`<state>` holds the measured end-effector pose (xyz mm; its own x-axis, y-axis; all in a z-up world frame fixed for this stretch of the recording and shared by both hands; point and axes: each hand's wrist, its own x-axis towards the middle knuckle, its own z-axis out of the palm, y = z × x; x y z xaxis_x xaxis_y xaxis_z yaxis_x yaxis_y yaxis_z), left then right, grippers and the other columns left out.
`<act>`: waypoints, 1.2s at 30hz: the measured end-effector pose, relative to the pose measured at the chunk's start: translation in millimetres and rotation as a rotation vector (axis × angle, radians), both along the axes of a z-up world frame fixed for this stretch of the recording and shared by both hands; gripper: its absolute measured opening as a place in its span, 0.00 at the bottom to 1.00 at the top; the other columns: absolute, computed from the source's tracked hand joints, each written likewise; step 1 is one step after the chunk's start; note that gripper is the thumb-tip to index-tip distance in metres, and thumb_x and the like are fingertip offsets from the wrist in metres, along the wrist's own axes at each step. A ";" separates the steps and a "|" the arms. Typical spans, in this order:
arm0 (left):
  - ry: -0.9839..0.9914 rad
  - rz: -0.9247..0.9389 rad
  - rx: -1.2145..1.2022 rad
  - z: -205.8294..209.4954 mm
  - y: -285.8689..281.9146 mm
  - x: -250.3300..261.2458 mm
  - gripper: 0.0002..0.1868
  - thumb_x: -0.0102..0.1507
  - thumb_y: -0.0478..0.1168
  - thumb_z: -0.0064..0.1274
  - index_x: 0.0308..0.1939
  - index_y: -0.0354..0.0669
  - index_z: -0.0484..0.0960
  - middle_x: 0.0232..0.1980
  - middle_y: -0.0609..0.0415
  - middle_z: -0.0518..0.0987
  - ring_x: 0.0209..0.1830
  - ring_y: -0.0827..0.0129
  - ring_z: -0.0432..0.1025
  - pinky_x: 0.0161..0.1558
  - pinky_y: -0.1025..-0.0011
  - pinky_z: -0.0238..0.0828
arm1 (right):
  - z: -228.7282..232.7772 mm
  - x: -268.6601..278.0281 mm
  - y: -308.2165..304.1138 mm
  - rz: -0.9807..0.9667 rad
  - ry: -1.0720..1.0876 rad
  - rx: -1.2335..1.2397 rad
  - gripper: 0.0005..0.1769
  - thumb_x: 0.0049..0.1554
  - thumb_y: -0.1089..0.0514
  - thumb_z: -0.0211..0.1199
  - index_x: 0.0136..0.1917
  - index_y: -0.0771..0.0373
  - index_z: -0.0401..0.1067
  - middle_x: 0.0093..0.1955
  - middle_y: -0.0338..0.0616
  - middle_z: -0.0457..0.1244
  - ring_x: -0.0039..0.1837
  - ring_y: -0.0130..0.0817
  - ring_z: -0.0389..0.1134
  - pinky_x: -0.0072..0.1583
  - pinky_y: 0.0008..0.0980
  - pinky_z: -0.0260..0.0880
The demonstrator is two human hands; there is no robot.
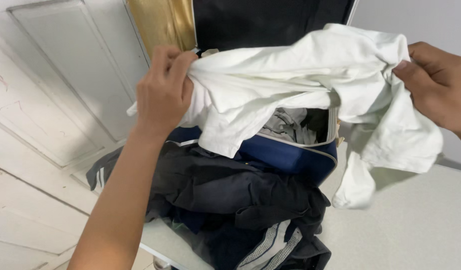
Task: The person unloads clothes from a suitcase, handling items one at a time and placing them in a pile on a nearby surface.
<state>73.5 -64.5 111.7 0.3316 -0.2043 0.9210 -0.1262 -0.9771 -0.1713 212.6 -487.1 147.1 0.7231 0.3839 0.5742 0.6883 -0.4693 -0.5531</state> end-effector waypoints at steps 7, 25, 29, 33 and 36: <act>-0.047 0.322 0.057 3.4 58.6 -34.7 0.09 0.66 0.28 0.60 0.47 0.43 0.80 0.47 0.53 0.75 0.42 0.61 0.78 0.36 0.65 0.73 | -2.7 -24.9 48.3 -0.129 -0.366 -0.355 0.13 0.71 0.62 0.55 0.61 0.71 0.78 0.38 0.56 0.70 0.34 0.37 0.71 0.35 0.31 0.70; 0.994 0.213 -0.637 -116.3 111.1 -76.8 0.30 0.64 0.51 0.49 0.71 0.56 0.69 0.73 0.40 0.64 0.70 0.44 0.61 0.69 0.49 0.59 | -119.5 -77.5 124.6 0.573 -0.251 -0.606 0.35 0.58 0.37 0.56 0.76 0.49 0.62 0.76 0.50 0.57 0.78 0.48 0.52 0.76 0.56 0.41; 1.014 0.307 -0.625 -174.1 86.4 -65.8 0.35 0.67 0.65 0.38 0.74 0.56 0.67 0.79 0.37 0.56 0.76 0.40 0.51 0.69 0.36 0.45 | -158.1 -86.7 122.6 0.565 -0.215 -0.534 0.35 0.63 0.40 0.52 0.80 0.51 0.57 0.82 0.52 0.48 0.83 0.50 0.43 0.78 0.60 0.27; 0.959 0.425 -0.505 -194.0 85.1 -58.5 0.34 0.66 0.65 0.40 0.69 0.52 0.72 0.76 0.38 0.62 0.76 0.41 0.54 0.67 0.30 0.45 | -186.4 -99.8 130.1 0.442 -0.169 -0.548 0.34 0.64 0.41 0.50 0.80 0.47 0.55 0.84 0.50 0.46 0.84 0.50 0.40 0.78 0.57 0.34; 0.891 0.434 -0.391 -189.2 74.3 -58.4 0.30 0.67 0.61 0.44 0.65 0.47 0.76 0.75 0.39 0.67 0.77 0.44 0.58 0.68 0.30 0.48 | -199.1 -106.0 128.2 0.416 -0.083 -0.513 0.34 0.63 0.42 0.51 0.81 0.46 0.55 0.84 0.49 0.46 0.84 0.50 0.41 0.78 0.55 0.42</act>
<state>15.0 9.8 -77.5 0.8918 0.3504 0.2862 0.3206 -0.9358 0.1466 106.6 -358.8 -52.0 0.4170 0.8608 0.2917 0.8996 -0.3450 -0.2679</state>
